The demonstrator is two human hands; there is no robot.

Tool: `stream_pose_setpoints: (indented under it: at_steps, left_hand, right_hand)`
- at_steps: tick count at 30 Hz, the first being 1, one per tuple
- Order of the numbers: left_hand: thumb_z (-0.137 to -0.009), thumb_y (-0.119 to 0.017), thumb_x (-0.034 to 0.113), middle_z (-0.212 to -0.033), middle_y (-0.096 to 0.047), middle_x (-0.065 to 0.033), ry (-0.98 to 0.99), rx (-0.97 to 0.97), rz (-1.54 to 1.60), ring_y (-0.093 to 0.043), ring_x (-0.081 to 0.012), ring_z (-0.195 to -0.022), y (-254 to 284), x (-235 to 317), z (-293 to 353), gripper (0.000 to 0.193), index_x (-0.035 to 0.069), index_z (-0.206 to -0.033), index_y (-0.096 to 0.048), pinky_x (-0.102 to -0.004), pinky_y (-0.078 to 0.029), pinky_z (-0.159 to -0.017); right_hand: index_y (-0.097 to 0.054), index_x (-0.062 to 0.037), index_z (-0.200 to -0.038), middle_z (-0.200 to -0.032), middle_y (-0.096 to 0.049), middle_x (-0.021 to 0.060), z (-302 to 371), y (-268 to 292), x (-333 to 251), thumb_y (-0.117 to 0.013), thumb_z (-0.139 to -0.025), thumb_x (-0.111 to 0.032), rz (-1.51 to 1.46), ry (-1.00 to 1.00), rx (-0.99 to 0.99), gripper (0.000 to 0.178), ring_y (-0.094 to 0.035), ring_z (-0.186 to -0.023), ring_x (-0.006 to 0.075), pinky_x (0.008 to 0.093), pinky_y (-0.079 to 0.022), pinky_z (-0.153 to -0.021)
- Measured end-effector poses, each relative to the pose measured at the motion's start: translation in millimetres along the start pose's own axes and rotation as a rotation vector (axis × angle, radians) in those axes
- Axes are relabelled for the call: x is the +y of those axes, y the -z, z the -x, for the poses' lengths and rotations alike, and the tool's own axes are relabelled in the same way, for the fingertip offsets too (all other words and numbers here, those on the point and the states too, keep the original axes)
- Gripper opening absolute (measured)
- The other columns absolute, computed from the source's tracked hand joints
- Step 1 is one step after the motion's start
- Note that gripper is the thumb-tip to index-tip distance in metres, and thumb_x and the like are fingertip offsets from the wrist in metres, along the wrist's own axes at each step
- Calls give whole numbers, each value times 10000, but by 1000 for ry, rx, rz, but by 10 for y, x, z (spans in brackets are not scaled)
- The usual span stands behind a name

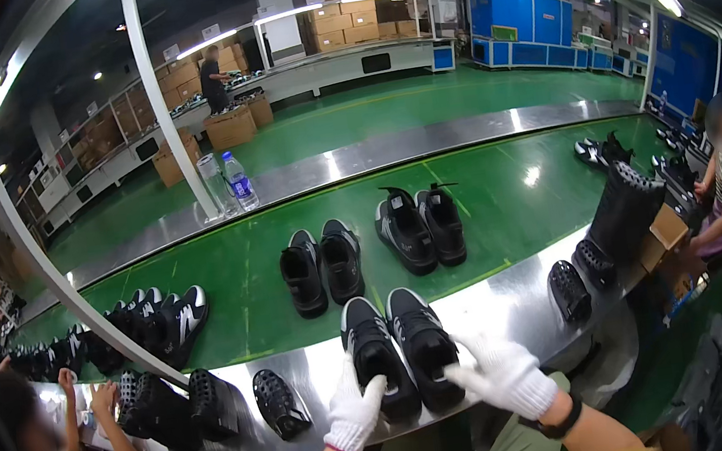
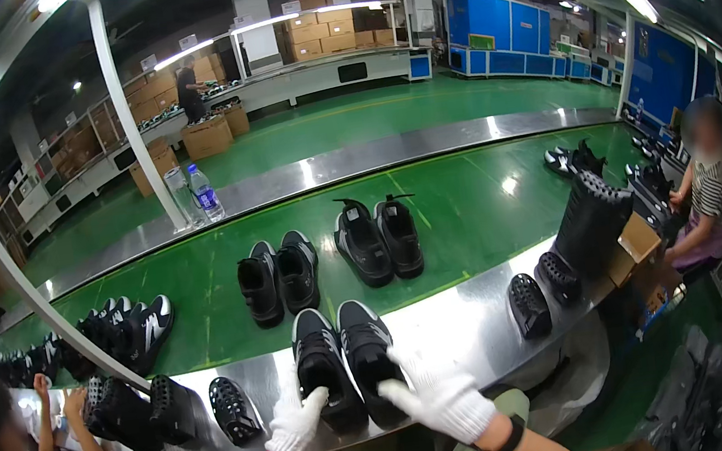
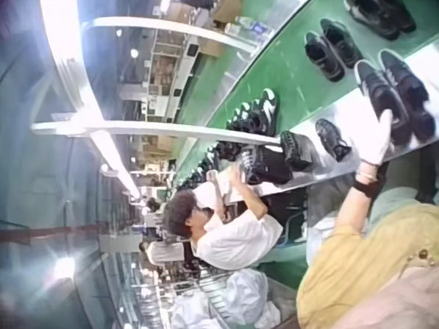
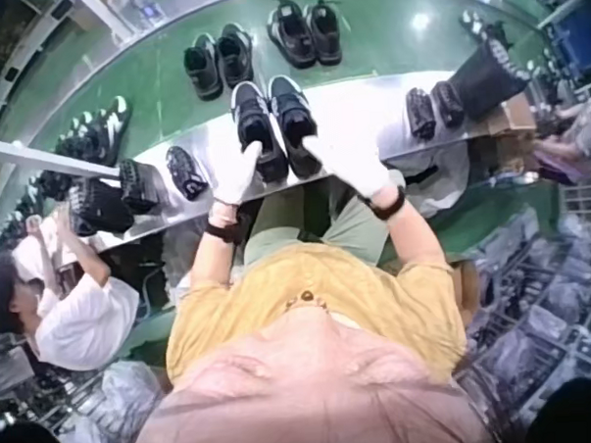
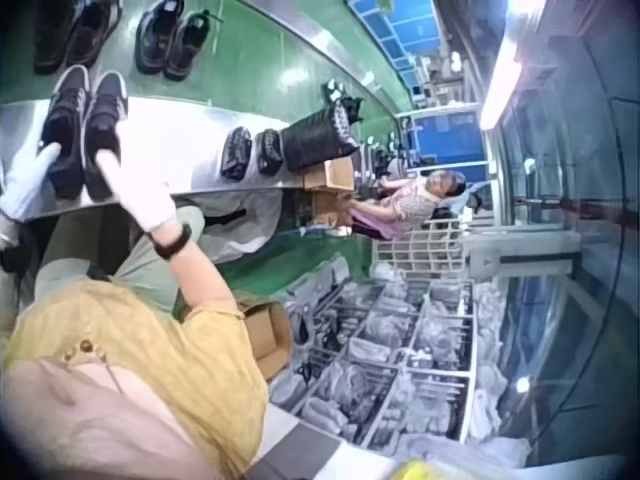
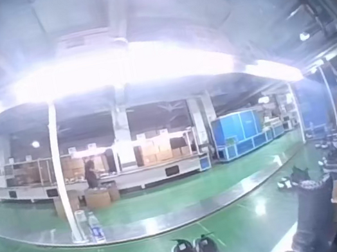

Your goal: The person is seen assembling shoe parts, including uppers and outsoles, on a production line.

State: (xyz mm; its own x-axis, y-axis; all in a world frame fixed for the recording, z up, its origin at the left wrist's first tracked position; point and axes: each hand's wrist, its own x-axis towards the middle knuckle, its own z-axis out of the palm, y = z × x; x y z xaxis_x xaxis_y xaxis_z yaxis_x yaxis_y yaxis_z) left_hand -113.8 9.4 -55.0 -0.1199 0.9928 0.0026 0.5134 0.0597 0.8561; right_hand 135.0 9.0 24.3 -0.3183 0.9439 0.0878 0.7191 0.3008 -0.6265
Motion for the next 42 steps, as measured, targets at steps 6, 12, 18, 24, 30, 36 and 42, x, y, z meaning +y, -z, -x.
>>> stream_pose_setpoints:
  at_steps: [6,12,18,24,30,36,42]
  left_hand:
    - [-922,-653,370,-1349,-528,-319,-82,0,-99,-538,-445,-1237,-317,124,10,755,-75,-1465,-376,-442,-419,-1073]
    - [-975,-572,300,-1351,-529,-322,-130,43,222,-506,-439,-1276,-418,-295,8,636,-110,-1433,-406,-444,-389,-1096]
    - [-919,-604,131,-1149,-614,-246,-207,120,-3,-627,-383,-1024,-383,-474,232,503,-79,-1362,-495,-395,-512,-927]
    - [-935,-668,212,-1171,-623,-239,-297,124,-103,-588,-413,-1089,-495,-520,326,423,-7,-1286,-577,-490,-470,-955]
    - [-914,-673,193,-1100,-642,-216,-345,188,-178,-603,-412,-1029,-546,-569,321,357,8,-1214,-611,-492,-480,-931]
    - [-917,-675,194,-1188,-647,-233,-473,199,-386,-603,-427,-1112,-439,-448,314,376,4,-1235,-612,-500,-478,-966]
    - [-912,-693,188,-1212,-644,-238,-481,229,-415,-601,-425,-1131,-447,-428,315,383,-5,-1235,-620,-484,-477,-982]
  right_hand:
    - [-504,-211,-1401,-1096,-582,226,49,-248,-202,-677,-848,-572,262,89,-200,682,-681,-882,401,467,-556,-757]
    - [-687,-143,-1077,-910,-589,169,-436,-333,-59,-689,-860,-509,372,185,-197,425,-666,-774,353,443,-542,-654]
    - [-702,-88,-1104,-992,-618,168,-792,-348,487,-729,-866,-425,57,207,-8,413,-629,-896,342,424,-520,-777]
    - [-667,-34,-1106,-1024,-623,172,-1113,-473,530,-705,-911,-349,-229,178,141,373,-610,-991,343,400,-489,-891]
    - [-688,-61,-1038,-966,-650,171,-1344,-202,823,-677,-915,-362,-62,63,327,325,-634,-913,356,406,-514,-826]
    - [-667,-124,-1008,-944,-610,155,-1677,-517,634,-629,-921,-459,191,148,274,348,-653,-813,379,466,-547,-713]
    - [-626,-109,-1057,-977,-587,191,-2373,-936,548,-602,-951,-417,220,276,124,326,-648,-833,403,494,-539,-730]
